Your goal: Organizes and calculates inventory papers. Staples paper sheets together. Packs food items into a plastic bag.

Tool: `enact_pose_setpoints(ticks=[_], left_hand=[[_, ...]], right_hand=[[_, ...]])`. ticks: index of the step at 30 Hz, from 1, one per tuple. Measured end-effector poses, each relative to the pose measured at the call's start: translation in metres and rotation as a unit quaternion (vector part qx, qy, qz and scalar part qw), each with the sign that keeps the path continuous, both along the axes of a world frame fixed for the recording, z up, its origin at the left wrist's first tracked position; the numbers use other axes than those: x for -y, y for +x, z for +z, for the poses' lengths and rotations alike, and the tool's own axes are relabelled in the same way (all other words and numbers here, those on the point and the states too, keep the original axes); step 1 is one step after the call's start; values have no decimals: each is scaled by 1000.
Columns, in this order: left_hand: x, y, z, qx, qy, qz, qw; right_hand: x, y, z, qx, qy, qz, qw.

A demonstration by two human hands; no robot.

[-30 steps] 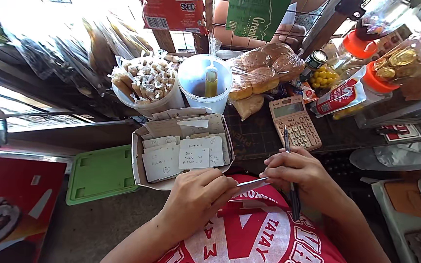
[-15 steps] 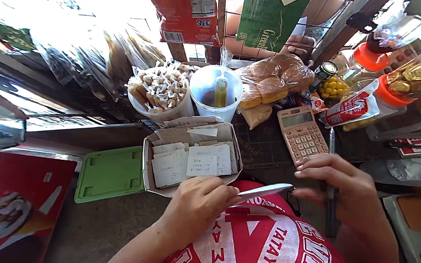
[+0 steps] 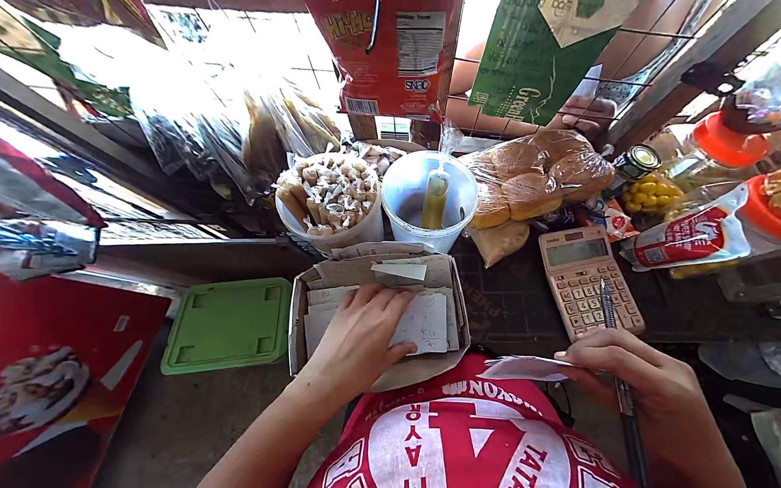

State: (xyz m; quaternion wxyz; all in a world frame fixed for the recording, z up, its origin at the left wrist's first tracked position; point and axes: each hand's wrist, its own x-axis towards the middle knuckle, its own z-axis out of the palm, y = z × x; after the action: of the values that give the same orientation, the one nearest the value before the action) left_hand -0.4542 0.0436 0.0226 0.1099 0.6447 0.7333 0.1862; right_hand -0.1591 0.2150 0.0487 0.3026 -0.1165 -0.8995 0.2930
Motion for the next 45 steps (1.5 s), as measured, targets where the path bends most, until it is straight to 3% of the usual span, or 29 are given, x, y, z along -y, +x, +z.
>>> enact_pose_setpoints(ticks=[5,10,14,23,32,45], left_hand=[[-7,-2,-1,1,-32,-3,999],[5,0,8,53,37,-49,997],[20,0,10,38,36,-91,995],[6,-1,-2,-2,-22,-64,998],[21,5,8,5,78,-85,993],[46,-1,7,50,70,-103,991]], right_hand=[[-2,-7,-7,-5,-13,5,1000],[-5,-6,-7,-9,-19,-2,1000],[-7,-4,-9,-9,-30,-3,999],[-6,-8,-10,-12,-32,7,999],[0,-1,-9,-24,-26,4,999],[2,-3,-10,-26,-38,16,999]])
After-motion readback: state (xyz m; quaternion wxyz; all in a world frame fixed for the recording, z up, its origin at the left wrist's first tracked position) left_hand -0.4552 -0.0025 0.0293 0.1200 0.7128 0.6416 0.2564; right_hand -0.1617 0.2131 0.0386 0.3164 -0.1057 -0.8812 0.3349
